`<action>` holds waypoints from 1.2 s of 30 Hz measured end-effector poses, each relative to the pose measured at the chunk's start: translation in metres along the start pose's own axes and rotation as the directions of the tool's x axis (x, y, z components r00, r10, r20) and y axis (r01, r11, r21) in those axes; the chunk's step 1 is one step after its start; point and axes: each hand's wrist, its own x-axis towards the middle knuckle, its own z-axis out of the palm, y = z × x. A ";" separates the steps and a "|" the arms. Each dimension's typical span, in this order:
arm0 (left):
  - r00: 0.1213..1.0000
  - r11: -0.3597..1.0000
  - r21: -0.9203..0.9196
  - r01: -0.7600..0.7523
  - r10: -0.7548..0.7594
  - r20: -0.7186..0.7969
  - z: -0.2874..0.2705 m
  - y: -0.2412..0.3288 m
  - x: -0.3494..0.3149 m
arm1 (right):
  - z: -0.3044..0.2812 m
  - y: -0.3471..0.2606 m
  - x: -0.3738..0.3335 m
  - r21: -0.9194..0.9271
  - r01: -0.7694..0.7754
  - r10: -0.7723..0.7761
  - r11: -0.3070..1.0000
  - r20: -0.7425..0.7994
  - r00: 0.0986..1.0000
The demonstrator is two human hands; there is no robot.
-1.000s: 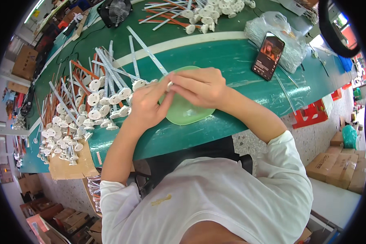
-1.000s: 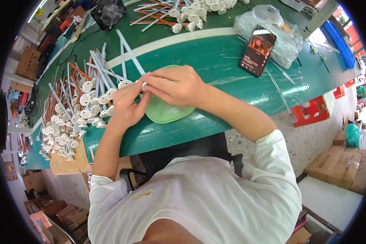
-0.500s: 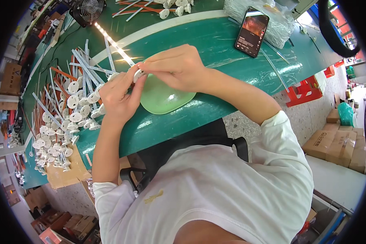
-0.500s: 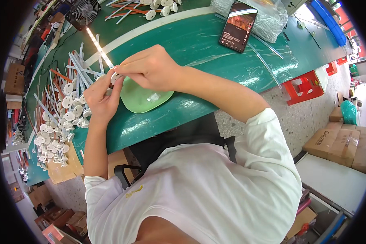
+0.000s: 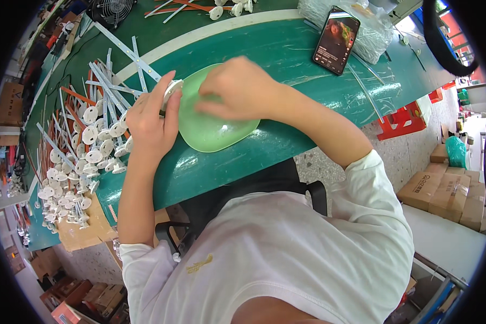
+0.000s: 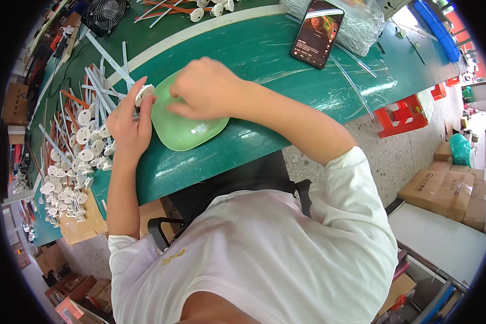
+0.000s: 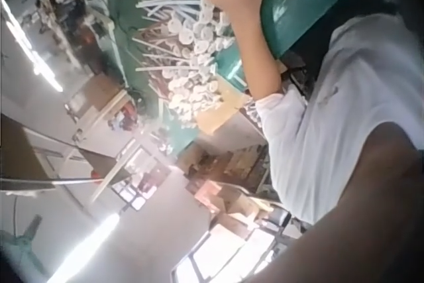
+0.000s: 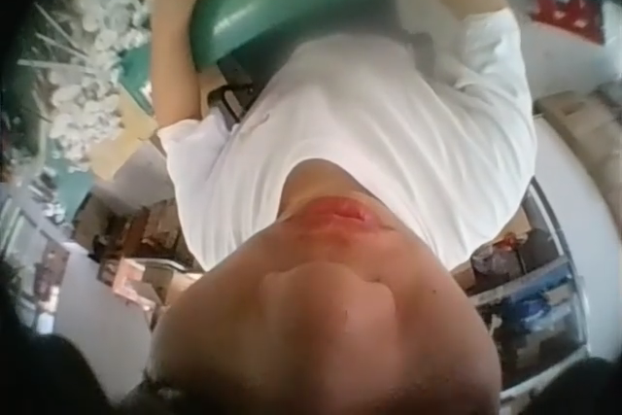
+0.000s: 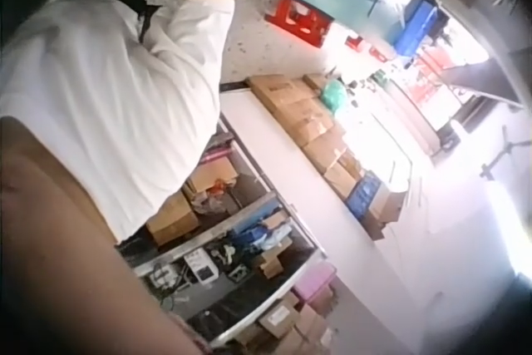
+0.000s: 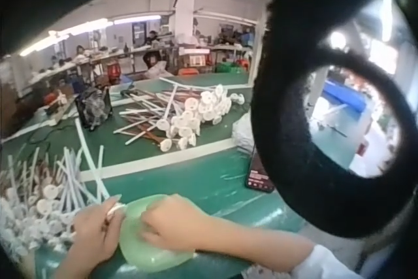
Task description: Assembling plastic bases and translucent strips for a light-related product.
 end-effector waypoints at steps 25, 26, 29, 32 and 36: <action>0.994 0.988 -0.122 -0.093 0.100 0.046 -0.004 0.013 0.004 | -0.001 -0.004 -0.003 0.424 0.274 -0.351 0.863 0.112 0.930; 0.997 0.989 -0.141 -0.053 0.061 0.049 -0.005 0.014 0.003 | -0.004 -0.004 -0.001 0.429 0.258 -0.303 0.866 0.040 0.952; 0.999 0.958 -0.285 0.045 -0.038 0.028 -0.008 0.012 0.000 | -0.004 -0.004 -0.001 0.513 0.168 -0.175 0.842 -0.035 0.984; 0.995 0.896 -0.437 0.079 -0.099 -0.021 -0.006 0.011 -0.001 | -0.009 -0.010 0.000 0.674 0.021 0.015 0.738 -0.048 0.999; 0.981 0.847 -0.499 0.180 -0.195 0.024 -0.002 0.011 -0.005 | -0.014 -0.012 0.001 0.694 -0.030 0.096 0.719 -0.056 0.994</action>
